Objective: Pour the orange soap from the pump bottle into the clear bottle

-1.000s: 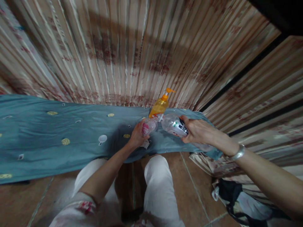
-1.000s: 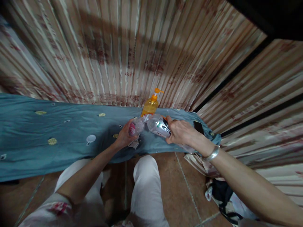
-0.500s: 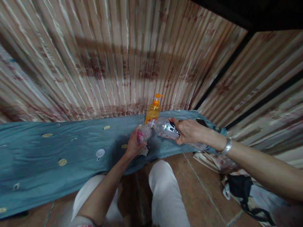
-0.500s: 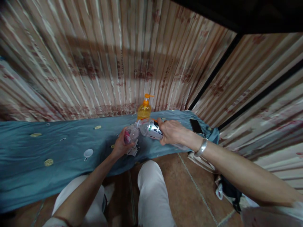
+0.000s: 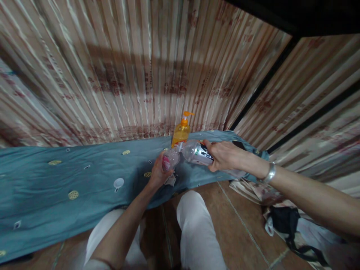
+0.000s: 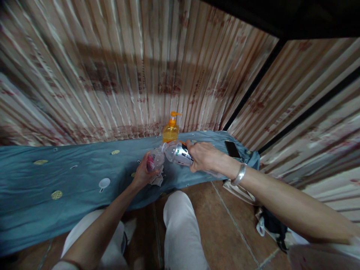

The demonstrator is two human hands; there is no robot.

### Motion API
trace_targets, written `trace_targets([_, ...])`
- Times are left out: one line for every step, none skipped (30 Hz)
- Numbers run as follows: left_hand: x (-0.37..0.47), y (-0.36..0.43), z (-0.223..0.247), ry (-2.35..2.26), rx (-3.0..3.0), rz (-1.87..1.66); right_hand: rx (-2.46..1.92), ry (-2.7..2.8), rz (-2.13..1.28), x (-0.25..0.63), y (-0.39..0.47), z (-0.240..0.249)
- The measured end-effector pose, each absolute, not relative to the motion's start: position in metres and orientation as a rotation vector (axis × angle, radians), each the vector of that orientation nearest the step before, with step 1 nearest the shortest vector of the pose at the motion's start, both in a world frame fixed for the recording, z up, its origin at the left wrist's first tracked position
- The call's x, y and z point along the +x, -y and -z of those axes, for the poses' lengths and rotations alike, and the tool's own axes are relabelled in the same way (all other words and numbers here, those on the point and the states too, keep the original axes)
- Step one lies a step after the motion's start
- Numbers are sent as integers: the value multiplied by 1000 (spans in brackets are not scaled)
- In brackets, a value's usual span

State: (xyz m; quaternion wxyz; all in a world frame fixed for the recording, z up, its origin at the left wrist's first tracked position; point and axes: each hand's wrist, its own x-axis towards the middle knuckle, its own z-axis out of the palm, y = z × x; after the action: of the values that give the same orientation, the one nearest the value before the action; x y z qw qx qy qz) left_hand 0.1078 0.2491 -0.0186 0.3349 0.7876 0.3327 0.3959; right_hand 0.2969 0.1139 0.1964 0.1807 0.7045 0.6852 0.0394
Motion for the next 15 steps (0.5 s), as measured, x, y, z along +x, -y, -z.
trace_targets([108, -250, 19, -855, 2051, -1032, 1990, -1935, -107, 297, -114, -197])
trace_targets([108, -250, 20, -839, 2047, -1032, 1990, -1935, -102, 297, -114, -197])
trace_targets([107, -251, 21, -823, 2043, -1032, 1989, -1935, -95, 297, -115, -198])
trace_targets([107, -251, 22, -813, 2039, -1032, 1990, -1932, -86, 297, -115, -198])
trace_targets([107, -251, 22, -811, 2036, -1031, 1991, -1929, -80, 298, -115, -198])
trace_targets([107, -251, 22, -817, 2034, -1027, 1992, -1926, -78, 298, -115, -198])
trace_targets([107, -251, 21, -828, 2034, -1021, 1992, -1926, -80, 298, -114, -198])
trace_targets([107, -251, 20, -841, 2035, -1012, 1991, -1928, -83, 299, -114, -197])
trace_targets([107, -250, 20, -851, 2036, -1001, 1988, -1932, -90, 299, -114, -197])
trace_targets([107, -250, 19, -856, 2039, -992, 1984, -1938, -99, 299, -114, -196])
trace_targets([106, -249, 19, -855, 2043, -987, 1981, -1944, -107, 299, -113, -196])
trace_targets([106, -249, 18, -852, 2048, -986, 1978, -1947, -113, 299, -113, -195])
trace_targets([106, -249, 18, -849, 2055, -990, 1977, -1945, -118, 299, -113, -195])
trace_targets([106, -249, 18, -846, 2062, -996, 1977, -1943, -120, 299, -113, -195])
trace_targets([106, -249, 19, -846, 2068, -1001, 1976, -1943, -121, 299, -113, -195])
